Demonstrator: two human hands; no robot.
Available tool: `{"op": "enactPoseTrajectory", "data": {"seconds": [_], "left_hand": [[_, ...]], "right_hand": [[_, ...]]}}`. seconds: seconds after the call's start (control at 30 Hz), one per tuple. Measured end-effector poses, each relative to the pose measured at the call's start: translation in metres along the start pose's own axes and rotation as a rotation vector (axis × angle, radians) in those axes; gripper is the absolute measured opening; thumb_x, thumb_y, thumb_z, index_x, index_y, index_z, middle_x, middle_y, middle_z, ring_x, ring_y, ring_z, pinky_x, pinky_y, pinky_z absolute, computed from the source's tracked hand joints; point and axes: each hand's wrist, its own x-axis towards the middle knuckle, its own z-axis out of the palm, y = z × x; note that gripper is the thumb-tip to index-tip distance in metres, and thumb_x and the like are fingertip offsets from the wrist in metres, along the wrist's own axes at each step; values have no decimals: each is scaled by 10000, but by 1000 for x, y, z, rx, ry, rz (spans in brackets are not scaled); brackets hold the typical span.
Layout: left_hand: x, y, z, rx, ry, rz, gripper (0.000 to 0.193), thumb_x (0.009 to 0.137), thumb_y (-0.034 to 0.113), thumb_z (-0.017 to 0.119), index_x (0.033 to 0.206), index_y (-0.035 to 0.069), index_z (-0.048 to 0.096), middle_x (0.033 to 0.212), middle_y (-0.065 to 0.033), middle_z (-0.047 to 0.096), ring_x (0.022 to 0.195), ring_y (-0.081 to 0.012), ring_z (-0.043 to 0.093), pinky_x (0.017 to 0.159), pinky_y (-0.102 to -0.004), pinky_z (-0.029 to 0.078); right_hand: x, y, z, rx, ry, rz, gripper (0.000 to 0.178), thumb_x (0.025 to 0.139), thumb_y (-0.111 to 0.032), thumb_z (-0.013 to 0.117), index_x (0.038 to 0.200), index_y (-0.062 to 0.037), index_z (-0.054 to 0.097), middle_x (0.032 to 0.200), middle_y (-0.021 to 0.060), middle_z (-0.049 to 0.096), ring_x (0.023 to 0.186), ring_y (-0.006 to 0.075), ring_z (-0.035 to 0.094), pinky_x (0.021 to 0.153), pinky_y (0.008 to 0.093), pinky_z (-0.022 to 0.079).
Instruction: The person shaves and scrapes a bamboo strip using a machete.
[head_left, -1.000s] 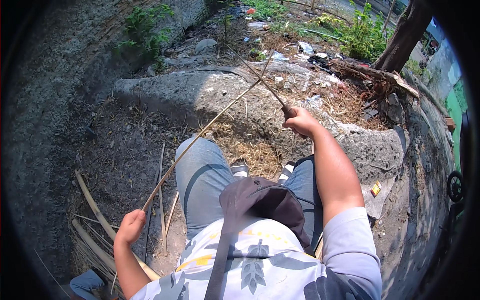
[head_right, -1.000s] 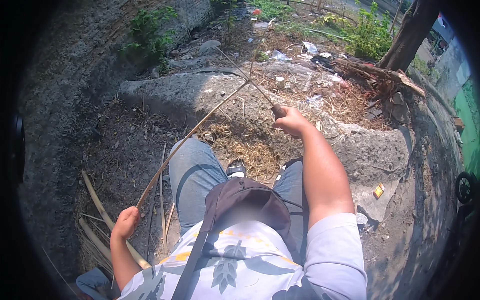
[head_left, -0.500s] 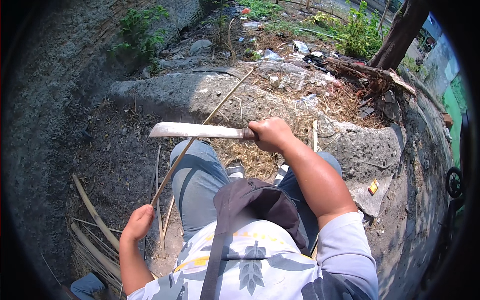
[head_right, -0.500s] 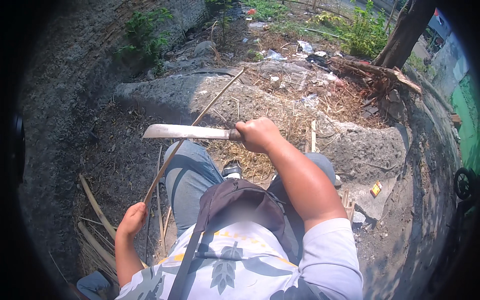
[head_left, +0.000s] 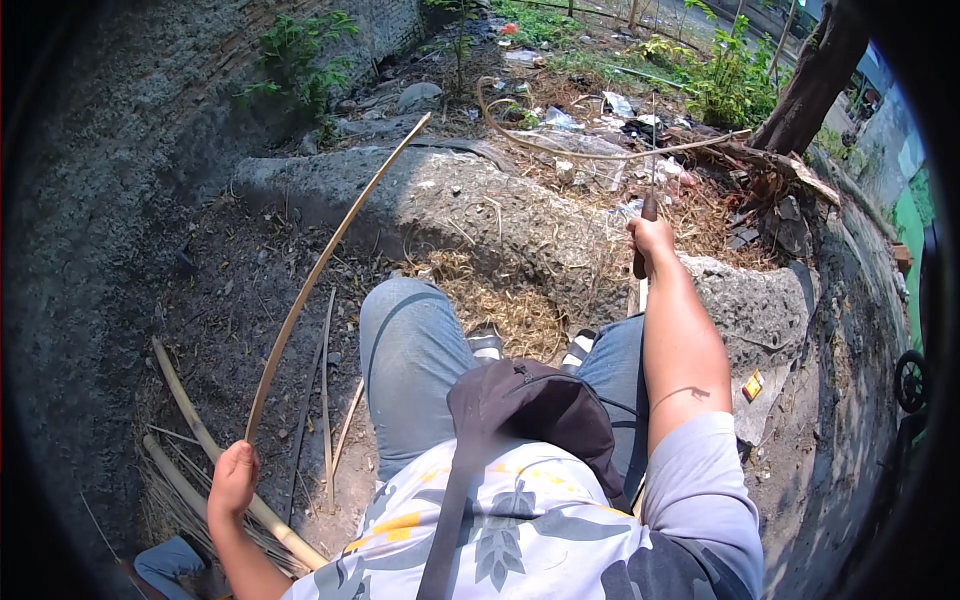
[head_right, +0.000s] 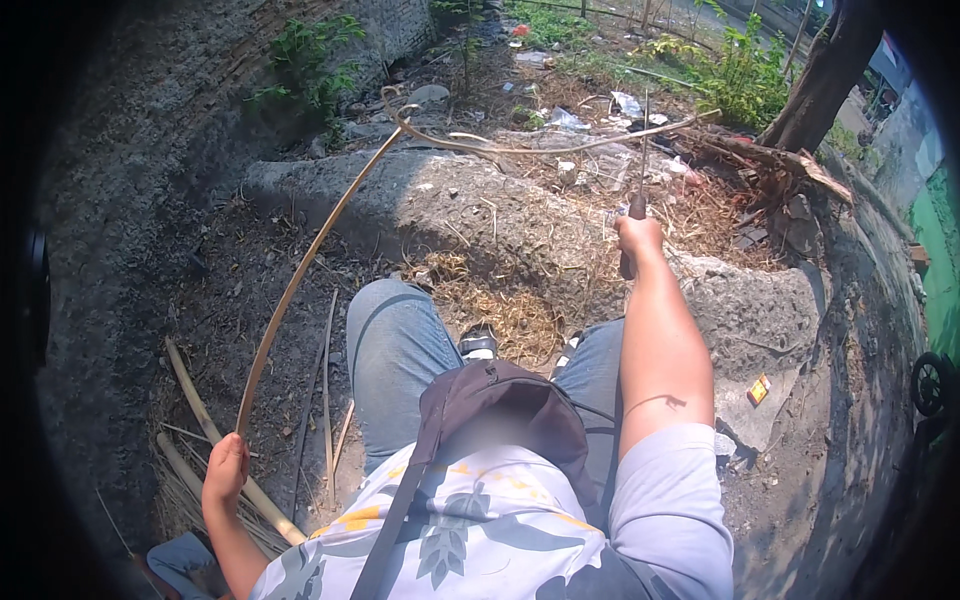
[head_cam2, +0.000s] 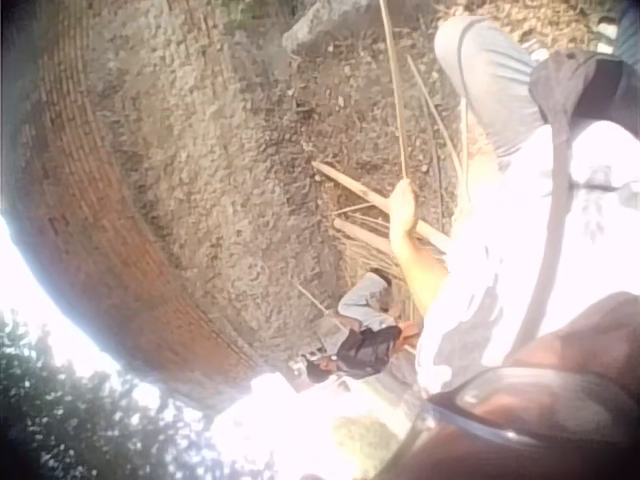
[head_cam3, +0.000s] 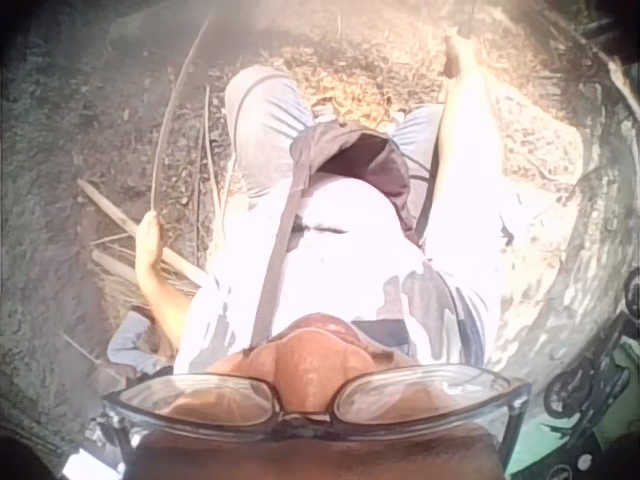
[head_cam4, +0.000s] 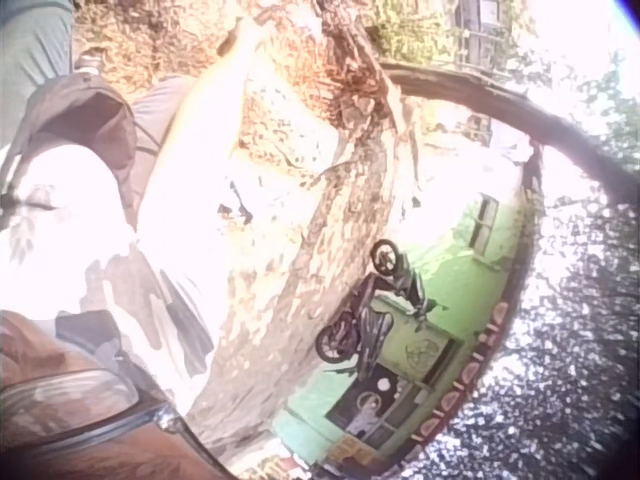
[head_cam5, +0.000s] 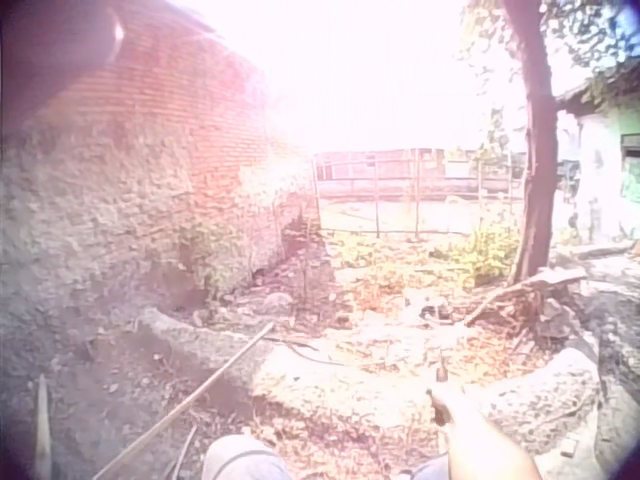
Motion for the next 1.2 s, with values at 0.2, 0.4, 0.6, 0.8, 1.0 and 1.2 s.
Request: {"op": "enactPoseTrajectory", "data": {"seconds": [0.2, 0.4, 0.6, 0.8, 1.0, 1.2], "left_hand": [[27, 32, 37, -293, -114, -96, 477, 1019, 581, 507, 843, 138, 521, 621, 72, 378, 493, -43, 308, 438, -227, 223], [42, 42, 57, -275, -198, -95, 481, 1015, 591, 508, 850, 140, 526, 636, 74, 373, 497, -59, 306, 448, -249, 227], [53, 47, 67, -336, -307, -165, 535, 1001, 632, 494, 846, 119, 514, 633, 76, 342, 495, -62, 270, 454, -252, 226], [61, 44, 80, -409, -430, -162, 557, 995, 643, 495, 843, 107, 503, 616, 83, 285, 502, -63, 230, 463, -257, 197], [59, 45, 90, -434, -445, -201, 557, 1005, 639, 479, 844, 106, 502, 604, 87, 261, 501, -65, 209, 466, -261, 185], [60, 23, 93, -469, -455, -222, 554, 982, 658, 504, 842, 122, 538, 592, 78, 302, 479, -71, 233, 459, -269, 187]], "right_hand": [[-30, -16, 12, -53, -58, -339, 162, 764, -139, 743, 822, -55, 618, 676, 26, 600, 532, 142, 558, 487, 328, 455], [-41, -24, 10, -202, -113, -448, 200, 740, -207, 700, 843, -44, 650, 740, 76, 677, 668, 201, 636, 663, 365, 507], [-44, -25, 15, -203, -80, -523, 243, 751, -222, 768, 858, -34, 656, 736, 44, 675, 661, 158, 604, 644, 350, 493], [-67, -38, 18, -217, -122, -578, 273, 789, -242, 807, 910, -35, 677, 771, 46, 685, 691, 149, 605, 671, 332, 493], [-83, -42, 19, -320, -182, -653, 306, 835, -296, 788, 1018, -68, 698, 844, 146, 723, 780, 296, 700, 724, 394, 529], [-100, -51, 26, -301, -237, -724, 286, 837, -275, 803, 919, -39, 665, 745, 78, 676, 659, 184, 595, 652, 357, 488]]}}
